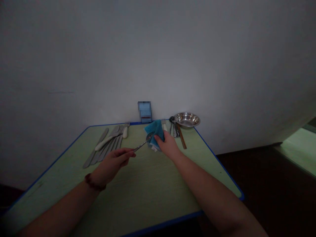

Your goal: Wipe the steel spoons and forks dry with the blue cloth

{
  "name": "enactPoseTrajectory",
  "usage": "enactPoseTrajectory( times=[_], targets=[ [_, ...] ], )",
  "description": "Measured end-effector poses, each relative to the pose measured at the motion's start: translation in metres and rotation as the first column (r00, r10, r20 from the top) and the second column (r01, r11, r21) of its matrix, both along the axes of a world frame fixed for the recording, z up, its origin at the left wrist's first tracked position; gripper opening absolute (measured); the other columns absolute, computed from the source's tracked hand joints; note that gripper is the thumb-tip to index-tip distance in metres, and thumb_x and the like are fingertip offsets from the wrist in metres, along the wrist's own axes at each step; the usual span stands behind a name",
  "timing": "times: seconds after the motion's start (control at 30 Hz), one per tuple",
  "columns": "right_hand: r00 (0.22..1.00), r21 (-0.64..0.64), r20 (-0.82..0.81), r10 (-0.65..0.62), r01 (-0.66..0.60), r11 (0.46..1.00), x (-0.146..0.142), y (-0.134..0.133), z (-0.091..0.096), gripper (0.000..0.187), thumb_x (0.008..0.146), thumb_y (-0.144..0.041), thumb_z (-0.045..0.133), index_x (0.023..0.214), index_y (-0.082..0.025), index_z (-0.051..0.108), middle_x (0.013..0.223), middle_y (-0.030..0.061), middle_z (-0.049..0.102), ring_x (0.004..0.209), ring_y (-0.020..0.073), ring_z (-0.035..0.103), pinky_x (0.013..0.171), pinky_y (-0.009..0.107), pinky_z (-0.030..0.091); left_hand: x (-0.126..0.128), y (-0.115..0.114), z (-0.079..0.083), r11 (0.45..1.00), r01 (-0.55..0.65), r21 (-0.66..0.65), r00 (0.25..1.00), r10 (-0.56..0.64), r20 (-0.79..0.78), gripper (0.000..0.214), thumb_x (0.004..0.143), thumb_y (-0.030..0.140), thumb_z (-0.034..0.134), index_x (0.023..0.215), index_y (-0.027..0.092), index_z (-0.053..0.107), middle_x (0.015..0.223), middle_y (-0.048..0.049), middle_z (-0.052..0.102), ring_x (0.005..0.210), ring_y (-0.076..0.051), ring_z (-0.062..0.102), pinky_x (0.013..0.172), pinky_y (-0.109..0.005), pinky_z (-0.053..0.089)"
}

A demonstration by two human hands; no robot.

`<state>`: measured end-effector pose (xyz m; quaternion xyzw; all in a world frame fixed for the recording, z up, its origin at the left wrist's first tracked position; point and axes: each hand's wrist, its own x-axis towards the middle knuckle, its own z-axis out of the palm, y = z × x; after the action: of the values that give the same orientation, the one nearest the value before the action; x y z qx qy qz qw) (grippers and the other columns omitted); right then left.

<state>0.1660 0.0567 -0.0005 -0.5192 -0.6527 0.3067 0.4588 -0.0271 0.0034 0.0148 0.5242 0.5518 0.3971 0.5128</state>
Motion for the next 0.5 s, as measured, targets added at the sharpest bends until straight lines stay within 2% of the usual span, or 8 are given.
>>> enactPoseTrajectory(
  times=[0.3,0.5],
  targets=[
    [0.972,-0.085,-0.234,0.037,-0.058,0.995,-0.006,0.003,-0.012,0.027,0.071,-0.036,0.053,0.090,-0.019,0.055,0.087,0.0047,0.063,0.076,0.0159,0.057,0.072,0.034,0.046,-0.001,0.000,-0.003,0.999,0.025,0.036,0.999,-0.024,-0.043,0.028,0.064,0.038,0.056,0.079,0.015,0.061,0.069,-0.0001,0.057,0.050,-0.006,0.038,0.047,-0.020,0.030],
    [0.867,-0.146,-0.488,0.105,-0.199,0.969,-0.012,-0.003,-0.007,0.024,0.065,-0.035,0.058,0.083,-0.019,0.055,0.082,0.0019,0.063,0.069,0.0135,0.058,0.069,0.031,0.047,-0.001,-0.001,-0.006,0.994,0.066,0.086,0.991,-0.055,-0.122,0.032,0.065,0.042,0.054,0.082,0.016,0.061,0.067,-0.0001,0.056,0.052,-0.008,0.041,0.048,-0.020,0.033]
  ],
)
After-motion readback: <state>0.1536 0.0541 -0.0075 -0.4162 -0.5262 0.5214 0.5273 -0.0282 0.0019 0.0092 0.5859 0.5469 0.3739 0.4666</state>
